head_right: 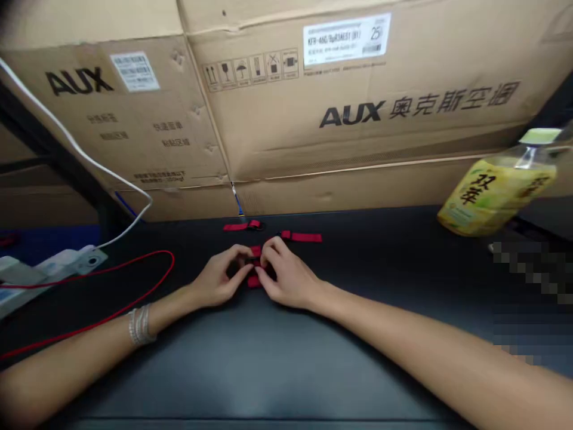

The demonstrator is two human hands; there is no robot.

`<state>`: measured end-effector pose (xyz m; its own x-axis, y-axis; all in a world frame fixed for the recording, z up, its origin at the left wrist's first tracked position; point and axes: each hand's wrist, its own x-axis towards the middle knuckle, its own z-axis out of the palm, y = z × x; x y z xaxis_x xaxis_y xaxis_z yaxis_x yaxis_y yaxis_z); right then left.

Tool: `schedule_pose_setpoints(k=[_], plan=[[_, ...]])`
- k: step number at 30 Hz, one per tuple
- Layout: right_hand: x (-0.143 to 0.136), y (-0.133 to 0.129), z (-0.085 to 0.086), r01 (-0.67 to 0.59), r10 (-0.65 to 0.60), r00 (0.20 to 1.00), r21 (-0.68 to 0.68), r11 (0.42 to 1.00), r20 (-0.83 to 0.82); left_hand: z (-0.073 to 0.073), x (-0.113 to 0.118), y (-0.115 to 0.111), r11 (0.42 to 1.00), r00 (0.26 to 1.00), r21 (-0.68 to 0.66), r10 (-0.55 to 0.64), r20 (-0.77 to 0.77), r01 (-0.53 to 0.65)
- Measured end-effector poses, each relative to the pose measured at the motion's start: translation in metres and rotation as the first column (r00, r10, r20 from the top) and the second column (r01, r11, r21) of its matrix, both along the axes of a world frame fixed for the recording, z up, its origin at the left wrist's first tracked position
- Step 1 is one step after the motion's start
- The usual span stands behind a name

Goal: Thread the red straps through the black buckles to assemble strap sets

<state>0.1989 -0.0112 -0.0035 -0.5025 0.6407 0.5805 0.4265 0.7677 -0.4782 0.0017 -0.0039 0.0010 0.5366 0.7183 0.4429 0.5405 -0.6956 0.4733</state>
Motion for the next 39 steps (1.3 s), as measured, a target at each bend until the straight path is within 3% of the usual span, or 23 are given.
schedule_pose_setpoints(k=[19,39], plan=[[0.0001,0.0006,-0.0002,0.004,-0.002,0.998,-0.027,1.000,0.065,-0.0003,-0.0002,0.0015,0.999,0.999,0.001,-0.042,-0.006,0.042],[-0.0006,0.0000,-0.0001,0.025,-0.026,0.997,0.018,1.000,0.071,-0.0016,0.0010,0.0024,0.998,1.000,0.059,-0.012,0.029,0.011]])
